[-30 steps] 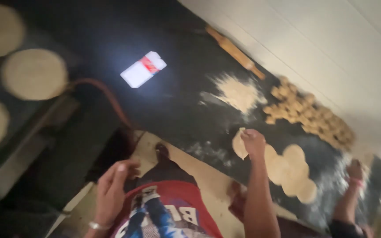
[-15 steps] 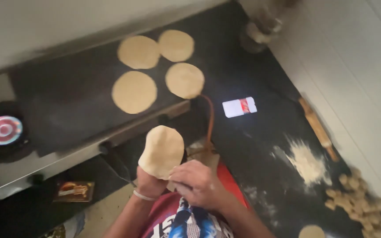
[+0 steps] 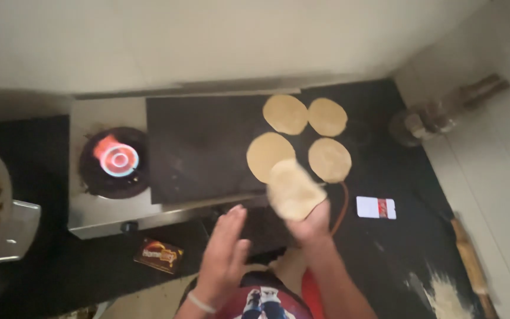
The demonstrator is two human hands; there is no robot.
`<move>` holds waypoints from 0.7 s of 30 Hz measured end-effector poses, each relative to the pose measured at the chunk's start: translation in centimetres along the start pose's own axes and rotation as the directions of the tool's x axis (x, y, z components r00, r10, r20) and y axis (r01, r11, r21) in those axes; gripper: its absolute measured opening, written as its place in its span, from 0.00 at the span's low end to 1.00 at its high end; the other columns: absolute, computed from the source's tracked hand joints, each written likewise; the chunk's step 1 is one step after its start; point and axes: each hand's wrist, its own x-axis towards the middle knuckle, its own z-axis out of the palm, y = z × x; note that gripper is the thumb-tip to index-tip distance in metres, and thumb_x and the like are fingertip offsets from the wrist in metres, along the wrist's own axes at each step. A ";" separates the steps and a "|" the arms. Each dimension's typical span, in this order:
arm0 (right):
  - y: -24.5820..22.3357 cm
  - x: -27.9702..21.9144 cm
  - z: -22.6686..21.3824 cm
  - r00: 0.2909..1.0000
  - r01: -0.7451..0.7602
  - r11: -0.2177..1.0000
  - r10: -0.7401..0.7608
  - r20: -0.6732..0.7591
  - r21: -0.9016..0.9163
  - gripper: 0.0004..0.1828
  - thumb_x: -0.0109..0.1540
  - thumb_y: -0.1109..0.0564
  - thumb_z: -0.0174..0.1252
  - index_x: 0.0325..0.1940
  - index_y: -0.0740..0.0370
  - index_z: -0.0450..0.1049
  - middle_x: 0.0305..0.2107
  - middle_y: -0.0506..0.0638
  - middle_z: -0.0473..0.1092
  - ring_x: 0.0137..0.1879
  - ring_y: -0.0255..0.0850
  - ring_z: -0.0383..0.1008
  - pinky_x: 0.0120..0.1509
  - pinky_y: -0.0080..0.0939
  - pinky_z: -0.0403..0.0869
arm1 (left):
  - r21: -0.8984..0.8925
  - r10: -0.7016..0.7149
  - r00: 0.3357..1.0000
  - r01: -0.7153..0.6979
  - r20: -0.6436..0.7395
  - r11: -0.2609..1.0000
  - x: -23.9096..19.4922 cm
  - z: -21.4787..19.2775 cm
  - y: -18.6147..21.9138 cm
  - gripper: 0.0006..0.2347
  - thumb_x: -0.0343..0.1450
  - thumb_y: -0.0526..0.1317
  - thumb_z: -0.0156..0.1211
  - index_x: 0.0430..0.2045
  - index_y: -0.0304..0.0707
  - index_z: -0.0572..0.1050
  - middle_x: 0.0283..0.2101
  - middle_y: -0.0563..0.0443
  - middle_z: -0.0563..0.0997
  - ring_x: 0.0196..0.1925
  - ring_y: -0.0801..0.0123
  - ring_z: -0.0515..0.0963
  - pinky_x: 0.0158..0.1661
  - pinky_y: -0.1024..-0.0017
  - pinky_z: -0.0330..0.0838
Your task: The person roasts flat papadums one at a time over a gas burner using tongs, turning and pressing each one over the open flame, then drops the roasted papadum into a large metal pot filled with finished papadums. The person occasionally walks to the prep table to pick up raw rolled papadums and returns them to the burner.
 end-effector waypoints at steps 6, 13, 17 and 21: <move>-1.7 19.7 -3.6 0.256 0.592 -0.539 -0.580 0.774 -0.599 0.18 0.65 0.64 0.55 0.58 0.74 0.68 0.48 0.63 0.70 0.55 0.55 0.72 0.58 0.52 0.73 | -0.315 -0.487 0.861 0.426 -0.147 0.848 -4.1 -2.9 -4.9 0.20 0.76 0.39 0.47 0.62 0.26 0.68 0.65 0.34 0.74 0.70 0.50 0.71 0.67 0.61 0.59; 9.0 10.6 3.6 0.332 0.710 -0.701 0.246 0.910 -0.069 0.12 0.65 0.65 0.52 0.50 0.74 0.73 0.50 0.67 0.71 0.58 0.61 0.71 0.67 0.59 0.69 | -0.468 -0.517 0.834 0.384 -0.195 0.796 -9.3 1.1 -10.2 0.23 0.79 0.46 0.36 0.56 0.25 0.74 0.65 0.34 0.74 0.68 0.51 0.73 0.63 0.62 0.66; 8.4 -1.7 4.1 0.640 0.756 -0.163 -0.020 0.768 -0.634 0.18 0.63 0.66 0.48 0.56 0.72 0.74 0.61 0.63 0.72 0.72 0.59 0.70 0.77 0.52 0.66 | -0.635 -0.544 0.824 0.338 -0.156 0.695 -10.3 3.5 -10.1 0.28 0.79 0.52 0.34 0.47 0.23 0.79 0.63 0.34 0.76 0.63 0.52 0.78 0.57 0.61 0.73; 3.6 -5.8 -7.5 0.781 0.580 -0.088 -0.223 0.583 -0.810 0.18 0.62 0.65 0.48 0.52 0.70 0.77 0.58 0.64 0.75 0.67 0.56 0.74 0.73 0.51 0.69 | -0.490 -0.489 0.872 0.426 -0.001 0.760 -5.5 2.4 -7.1 0.26 0.80 0.51 0.34 0.43 0.26 0.81 0.58 0.36 0.79 0.58 0.55 0.80 0.54 0.64 0.74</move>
